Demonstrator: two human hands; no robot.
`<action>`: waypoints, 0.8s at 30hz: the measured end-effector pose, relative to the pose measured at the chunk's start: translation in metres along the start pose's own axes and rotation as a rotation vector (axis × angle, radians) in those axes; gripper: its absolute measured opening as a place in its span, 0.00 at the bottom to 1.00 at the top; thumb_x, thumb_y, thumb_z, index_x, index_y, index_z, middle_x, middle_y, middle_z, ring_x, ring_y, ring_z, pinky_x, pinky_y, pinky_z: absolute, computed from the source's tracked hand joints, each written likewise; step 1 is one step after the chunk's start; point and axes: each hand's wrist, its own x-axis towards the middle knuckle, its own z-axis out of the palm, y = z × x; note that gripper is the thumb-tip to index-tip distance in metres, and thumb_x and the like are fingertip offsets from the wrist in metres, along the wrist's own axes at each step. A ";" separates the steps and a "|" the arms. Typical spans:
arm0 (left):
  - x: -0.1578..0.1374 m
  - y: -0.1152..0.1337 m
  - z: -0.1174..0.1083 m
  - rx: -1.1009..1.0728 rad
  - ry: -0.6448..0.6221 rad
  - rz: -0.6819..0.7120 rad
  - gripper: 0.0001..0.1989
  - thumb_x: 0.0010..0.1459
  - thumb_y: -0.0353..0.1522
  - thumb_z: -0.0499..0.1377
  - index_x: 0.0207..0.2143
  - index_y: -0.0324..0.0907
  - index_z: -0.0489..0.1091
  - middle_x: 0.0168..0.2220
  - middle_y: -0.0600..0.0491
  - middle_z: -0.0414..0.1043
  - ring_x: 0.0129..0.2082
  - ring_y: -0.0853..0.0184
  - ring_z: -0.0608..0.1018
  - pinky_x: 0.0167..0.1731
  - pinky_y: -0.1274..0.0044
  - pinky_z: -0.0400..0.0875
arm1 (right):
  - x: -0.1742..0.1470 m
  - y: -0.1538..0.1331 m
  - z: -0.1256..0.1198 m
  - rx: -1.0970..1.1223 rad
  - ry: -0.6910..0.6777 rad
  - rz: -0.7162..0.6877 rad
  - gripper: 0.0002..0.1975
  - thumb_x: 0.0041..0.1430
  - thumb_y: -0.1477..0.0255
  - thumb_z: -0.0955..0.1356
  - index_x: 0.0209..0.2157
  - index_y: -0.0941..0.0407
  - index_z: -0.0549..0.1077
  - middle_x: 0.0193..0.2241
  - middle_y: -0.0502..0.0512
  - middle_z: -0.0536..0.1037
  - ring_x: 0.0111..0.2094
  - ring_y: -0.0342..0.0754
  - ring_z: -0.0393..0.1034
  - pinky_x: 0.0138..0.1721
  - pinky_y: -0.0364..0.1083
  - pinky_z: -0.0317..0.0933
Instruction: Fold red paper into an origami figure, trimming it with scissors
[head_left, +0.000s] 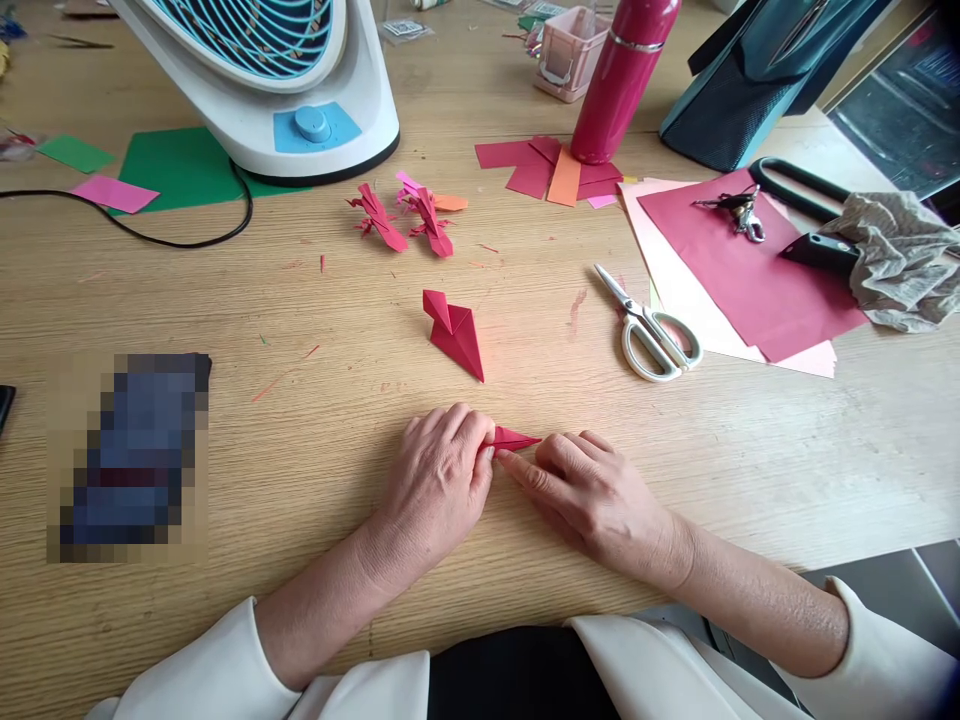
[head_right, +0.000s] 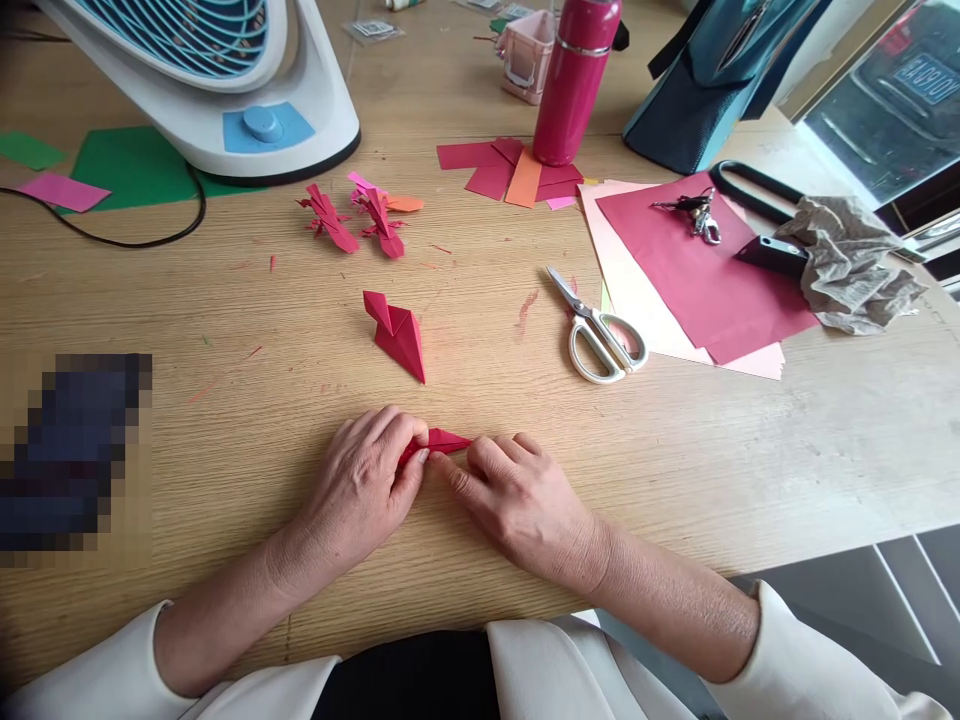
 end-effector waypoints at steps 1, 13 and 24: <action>0.000 0.000 0.000 0.002 -0.001 -0.001 0.05 0.62 0.25 0.52 0.34 0.43 0.63 0.35 0.51 0.69 0.36 0.60 0.71 0.36 0.68 0.62 | 0.000 -0.001 0.001 -0.021 -0.003 -0.006 0.16 0.69 0.75 0.62 0.55 0.58 0.70 0.35 0.58 0.73 0.31 0.50 0.63 0.34 0.49 0.58; -0.001 -0.001 0.000 0.005 -0.020 -0.015 0.05 0.65 0.27 0.50 0.34 0.43 0.62 0.36 0.51 0.69 0.36 0.61 0.71 0.37 0.69 0.62 | 0.000 -0.008 0.010 -0.144 0.035 0.015 0.14 0.69 0.75 0.63 0.52 0.63 0.72 0.32 0.55 0.71 0.30 0.47 0.61 0.30 0.48 0.55; 0.000 -0.001 -0.001 -0.034 -0.030 -0.020 0.06 0.64 0.26 0.50 0.34 0.43 0.63 0.36 0.50 0.69 0.36 0.60 0.70 0.37 0.69 0.62 | -0.012 -0.004 0.005 -0.209 0.073 0.070 0.13 0.67 0.78 0.64 0.51 0.67 0.72 0.28 0.54 0.71 0.27 0.46 0.61 0.28 0.47 0.56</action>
